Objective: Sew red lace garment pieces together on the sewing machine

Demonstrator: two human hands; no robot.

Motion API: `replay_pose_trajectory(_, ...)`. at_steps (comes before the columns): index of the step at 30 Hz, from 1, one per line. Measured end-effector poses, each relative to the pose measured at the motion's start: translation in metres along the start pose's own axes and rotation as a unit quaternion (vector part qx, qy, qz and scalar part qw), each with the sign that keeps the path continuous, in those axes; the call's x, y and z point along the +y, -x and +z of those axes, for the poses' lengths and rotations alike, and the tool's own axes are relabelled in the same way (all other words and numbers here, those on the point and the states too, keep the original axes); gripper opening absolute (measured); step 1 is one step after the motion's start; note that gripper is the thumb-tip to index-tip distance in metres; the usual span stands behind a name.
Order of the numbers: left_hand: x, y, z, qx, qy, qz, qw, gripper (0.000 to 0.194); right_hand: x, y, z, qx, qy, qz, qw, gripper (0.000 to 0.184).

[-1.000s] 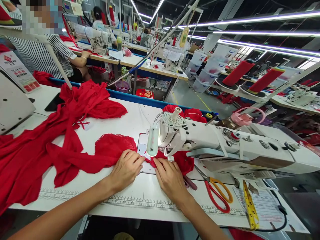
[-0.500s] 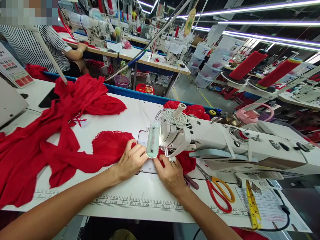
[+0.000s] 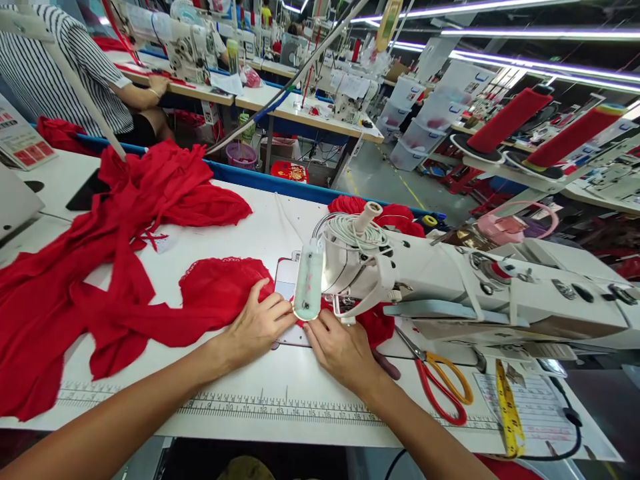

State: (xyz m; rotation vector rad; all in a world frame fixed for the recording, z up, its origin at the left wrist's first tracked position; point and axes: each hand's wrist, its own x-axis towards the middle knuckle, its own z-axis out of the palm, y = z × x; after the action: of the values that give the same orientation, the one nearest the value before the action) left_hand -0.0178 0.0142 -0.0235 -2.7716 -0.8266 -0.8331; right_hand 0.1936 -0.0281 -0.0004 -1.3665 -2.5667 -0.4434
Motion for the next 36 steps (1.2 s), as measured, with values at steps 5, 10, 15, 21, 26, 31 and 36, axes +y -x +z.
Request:
replay_pose_trajectory(5, -0.001, 0.0, 0.001, -0.004, -0.004, 0.007, 1.0, 0.036, 0.002, 0.001, 0.008, 0.012, 0.048, 0.035, 0.998, 0.026)
replay_pose_trajectory(10, 0.004, 0.0, 0.001, 0.004, -0.011, -0.006, 1.0, 0.025, -0.006, 0.0, 0.018, 0.05, 0.072, 0.088, 0.992, 0.027)
replay_pose_trajectory(15, 0.007, -0.001, -0.001, 0.009, -0.034, 0.001, 0.999, 0.025, -0.016, -0.005, 0.024, 0.097, 0.02, 0.181, 0.978, 0.03)
replay_pose_trajectory(21, 0.009, 0.001, -0.001, -0.013, -0.05, 0.001, 0.999, 0.026, -0.015, -0.004, 0.026, 0.141, -0.012, 0.186, 0.972, 0.04)
replay_pose_trajectory(26, 0.009, 0.002, 0.0, -0.003, -0.055, 0.012, 0.998, 0.022, -0.015, -0.005, 0.023, 0.165, -0.037, 0.173, 0.97, 0.037)
replay_pose_trajectory(31, 0.01, 0.001, 0.0, 0.022, -0.077, 0.007, 0.997, 0.022, -0.015, -0.005, 0.022, 0.172, -0.049, 0.166, 0.97, 0.034)
replay_pose_trajectory(36, 0.011, 0.0, 0.001, 0.033, -0.097, -0.004, 0.995, 0.025, -0.014, -0.005, 0.022, 0.171, -0.045, 0.167, 0.97, 0.036)
